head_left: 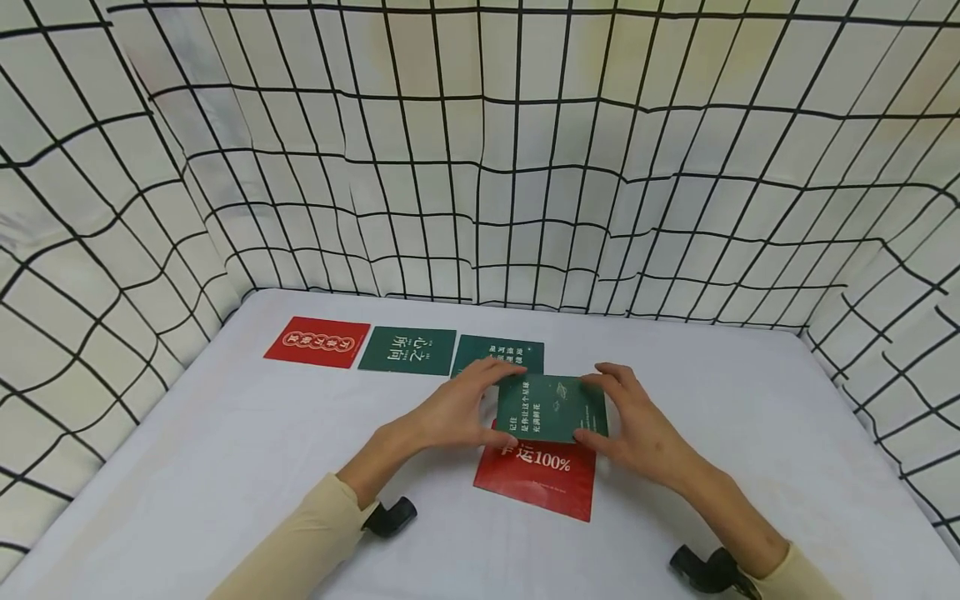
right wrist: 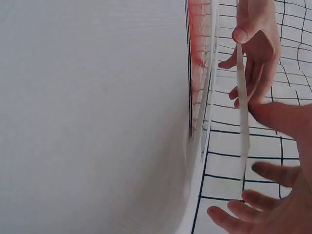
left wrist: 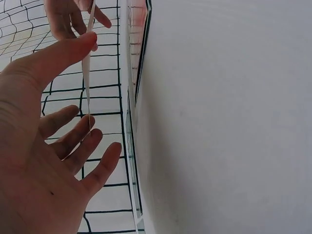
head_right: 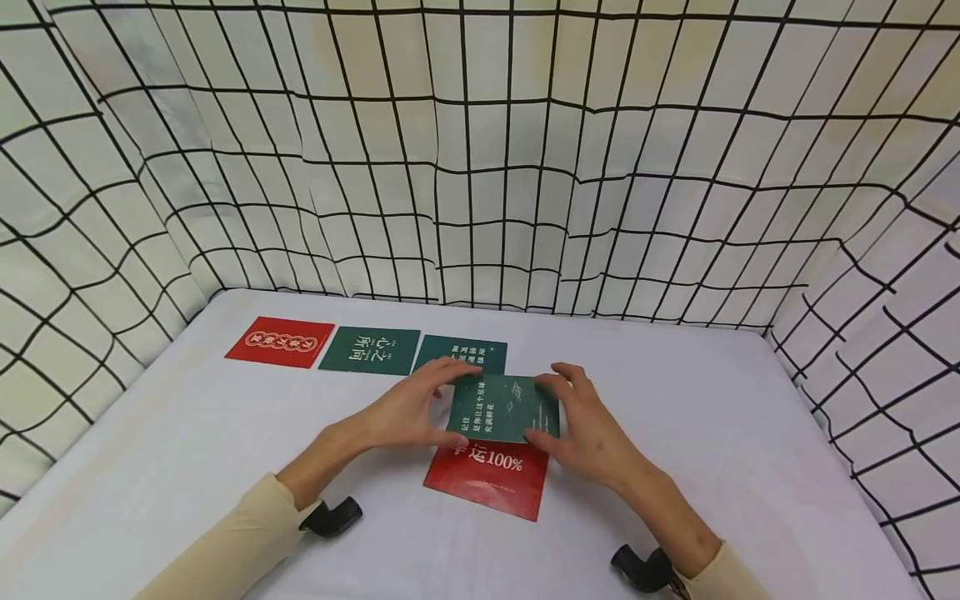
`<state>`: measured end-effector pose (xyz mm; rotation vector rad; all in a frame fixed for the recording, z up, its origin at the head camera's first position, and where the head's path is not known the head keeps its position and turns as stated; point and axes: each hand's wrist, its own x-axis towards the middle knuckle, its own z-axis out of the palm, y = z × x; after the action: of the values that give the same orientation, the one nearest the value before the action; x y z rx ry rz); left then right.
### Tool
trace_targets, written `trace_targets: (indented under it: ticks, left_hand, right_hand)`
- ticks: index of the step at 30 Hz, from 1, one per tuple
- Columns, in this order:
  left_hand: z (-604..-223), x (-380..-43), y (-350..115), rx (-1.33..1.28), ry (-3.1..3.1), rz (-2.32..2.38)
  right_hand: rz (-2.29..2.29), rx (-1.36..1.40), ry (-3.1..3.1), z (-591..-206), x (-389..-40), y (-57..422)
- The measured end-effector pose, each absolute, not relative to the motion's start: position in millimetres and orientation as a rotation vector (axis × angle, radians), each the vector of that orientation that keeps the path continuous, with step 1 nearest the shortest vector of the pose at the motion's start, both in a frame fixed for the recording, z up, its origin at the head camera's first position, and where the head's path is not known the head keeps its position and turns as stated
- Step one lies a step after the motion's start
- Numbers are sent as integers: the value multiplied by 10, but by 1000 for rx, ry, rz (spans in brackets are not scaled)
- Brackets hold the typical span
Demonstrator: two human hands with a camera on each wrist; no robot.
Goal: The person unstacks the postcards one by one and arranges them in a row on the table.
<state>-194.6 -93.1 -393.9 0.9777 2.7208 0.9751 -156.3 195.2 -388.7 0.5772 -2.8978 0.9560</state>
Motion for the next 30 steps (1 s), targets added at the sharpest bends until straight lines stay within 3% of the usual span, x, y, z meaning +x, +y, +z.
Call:
trace_targets:
  ticks: [16,30]
  left_hand:
    - [-3951,-2045,-831,913,2778,1022]
    - [-3941,-2088,-788,871,2789,1031]
  right_hand:
    - [1619,233,-2809,-3885,-1674,2023]
    - [1639,226,-2732,-3898,-1730,2036]
